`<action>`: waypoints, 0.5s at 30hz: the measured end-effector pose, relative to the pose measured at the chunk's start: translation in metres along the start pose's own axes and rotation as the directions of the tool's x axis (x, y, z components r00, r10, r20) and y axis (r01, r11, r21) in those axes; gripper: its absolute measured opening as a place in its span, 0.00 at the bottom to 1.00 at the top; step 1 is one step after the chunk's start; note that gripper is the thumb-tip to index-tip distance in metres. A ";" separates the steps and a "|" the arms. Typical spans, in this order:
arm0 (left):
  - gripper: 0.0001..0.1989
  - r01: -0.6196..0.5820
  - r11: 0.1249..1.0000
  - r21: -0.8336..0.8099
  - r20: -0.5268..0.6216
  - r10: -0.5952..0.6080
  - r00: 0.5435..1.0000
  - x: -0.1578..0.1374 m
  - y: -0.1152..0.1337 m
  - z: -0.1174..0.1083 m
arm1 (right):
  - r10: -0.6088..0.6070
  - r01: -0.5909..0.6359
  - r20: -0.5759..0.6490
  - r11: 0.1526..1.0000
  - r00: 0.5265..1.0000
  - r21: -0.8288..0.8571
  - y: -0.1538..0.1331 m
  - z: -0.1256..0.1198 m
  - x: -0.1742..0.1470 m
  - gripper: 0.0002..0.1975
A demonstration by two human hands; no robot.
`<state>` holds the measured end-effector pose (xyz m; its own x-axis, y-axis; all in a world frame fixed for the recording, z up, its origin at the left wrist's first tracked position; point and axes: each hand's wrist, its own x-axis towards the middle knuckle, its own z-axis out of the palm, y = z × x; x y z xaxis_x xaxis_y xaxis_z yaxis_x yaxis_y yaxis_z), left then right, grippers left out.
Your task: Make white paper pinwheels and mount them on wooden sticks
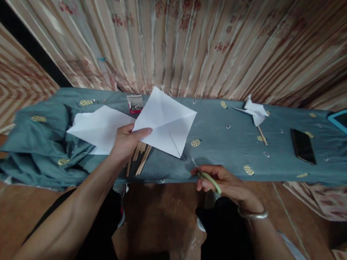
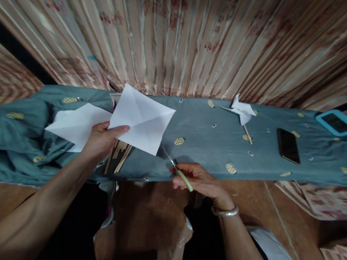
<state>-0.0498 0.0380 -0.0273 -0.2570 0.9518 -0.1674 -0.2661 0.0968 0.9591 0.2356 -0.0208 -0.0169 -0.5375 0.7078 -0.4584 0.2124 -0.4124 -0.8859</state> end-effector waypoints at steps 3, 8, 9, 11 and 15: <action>0.19 0.042 0.999 0.031 0.032 -0.043 0.999 -0.001 -0.001 0.000 | -0.058 0.055 -0.140 0.998 0.988 -0.027 -0.002 -0.022 -0.008 0.25; 0.17 0.133 0.977 0.166 0.144 -0.157 0.977 -0.010 -0.005 0.009 | -0.276 0.260 -0.583 0.959 0.764 -0.114 -0.004 -0.033 -0.001 0.27; 0.17 0.144 0.971 0.189 0.179 -0.179 0.967 -0.012 -0.006 0.011 | -0.300 0.274 -0.604 0.952 0.738 -0.138 -0.005 -0.033 0.002 0.28; 0.17 0.169 0.958 0.233 0.243 -0.225 0.943 -0.017 -0.008 0.015 | -0.331 0.275 -0.601 0.943 0.727 -0.185 -0.006 -0.031 0.007 0.31; 0.17 0.186 0.933 0.307 0.286 -0.276 0.917 -0.019 -0.012 0.019 | -0.394 0.190 -0.612 0.908 0.686 -0.372 -0.006 -0.035 0.010 0.33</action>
<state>-0.0240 0.0241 -0.0311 0.1035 0.9297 -0.3533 -0.0108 0.3563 0.9343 0.2576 0.0090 -0.0185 0.0472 0.9989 -0.0087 0.3946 -0.0266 -0.9185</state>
